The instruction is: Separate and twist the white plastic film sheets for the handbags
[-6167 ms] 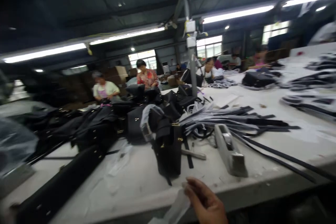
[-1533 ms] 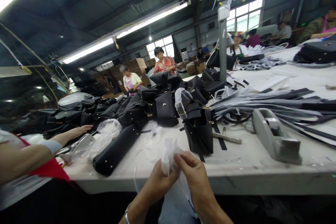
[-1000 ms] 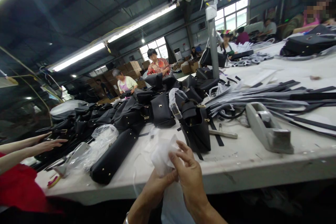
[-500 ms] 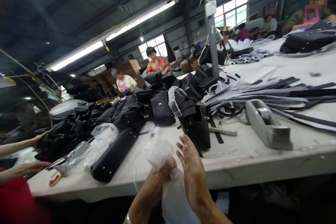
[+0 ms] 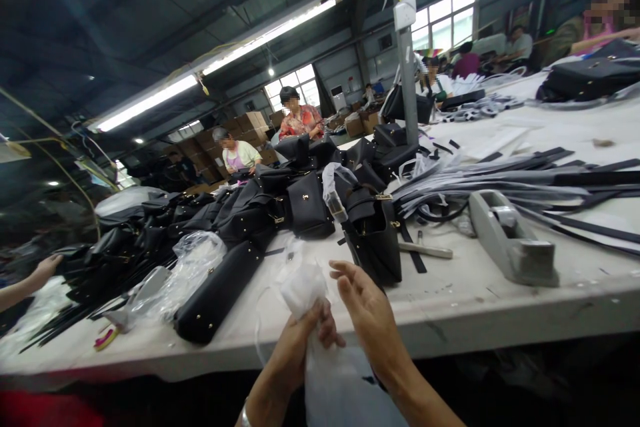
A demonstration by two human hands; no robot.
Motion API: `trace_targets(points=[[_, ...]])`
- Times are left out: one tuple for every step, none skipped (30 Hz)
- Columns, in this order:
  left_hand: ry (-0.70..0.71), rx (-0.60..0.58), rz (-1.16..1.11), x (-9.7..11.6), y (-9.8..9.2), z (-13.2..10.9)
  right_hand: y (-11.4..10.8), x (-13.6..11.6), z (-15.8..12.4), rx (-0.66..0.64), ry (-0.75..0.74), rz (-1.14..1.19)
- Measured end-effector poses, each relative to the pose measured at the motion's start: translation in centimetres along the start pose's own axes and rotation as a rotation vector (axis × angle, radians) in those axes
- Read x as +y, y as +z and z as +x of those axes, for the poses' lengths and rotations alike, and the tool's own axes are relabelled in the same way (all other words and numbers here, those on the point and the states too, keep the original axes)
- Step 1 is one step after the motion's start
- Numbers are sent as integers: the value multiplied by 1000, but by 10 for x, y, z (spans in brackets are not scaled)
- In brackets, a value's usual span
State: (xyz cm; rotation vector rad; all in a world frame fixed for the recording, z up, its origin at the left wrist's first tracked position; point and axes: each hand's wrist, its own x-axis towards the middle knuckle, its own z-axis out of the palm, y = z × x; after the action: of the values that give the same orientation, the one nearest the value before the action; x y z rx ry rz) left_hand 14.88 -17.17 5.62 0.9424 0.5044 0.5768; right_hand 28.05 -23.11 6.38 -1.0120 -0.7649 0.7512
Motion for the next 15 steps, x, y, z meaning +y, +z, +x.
trace_targets(points=[[7,14,19,-1,-1,0,1,1,0,-34,-1,-12],[12,22,36,-2,-2,0,2,1,-1,-50,12,-9],[10,25,48,-2,-3,0,4,1,-1,-47,33,3],[1,24,54,-3,-4,0,5,0,-1,-36,60,21],[-18,19,55,-3,-4,-1,7,-1,0,-23,89,43],[-41,11,49,-4,-4,-1,8,-2,0,-13,118,72],[-65,0,42,-4,-4,-2,9,-4,0,-6,148,104],[-83,-11,38,-3,-4,-2,10,-5,0,2,176,140],[-94,-23,34,-3,-3,-3,11,-6,1,12,199,183],[-97,-34,35,-2,-3,-3,11,-7,1,22,218,230],[-93,-42,41,-1,-3,-4,11,-7,1,37,231,278],[-85,-45,53,0,-3,-5,11,-7,2,58,239,325],[-80,-50,70,1,-3,-5,12,-6,3,88,243,370],[-77,-56,88,2,-3,-6,12,-6,4,124,245,411],[-79,-65,104,3,-3,-6,12,-5,5,163,248,446]])
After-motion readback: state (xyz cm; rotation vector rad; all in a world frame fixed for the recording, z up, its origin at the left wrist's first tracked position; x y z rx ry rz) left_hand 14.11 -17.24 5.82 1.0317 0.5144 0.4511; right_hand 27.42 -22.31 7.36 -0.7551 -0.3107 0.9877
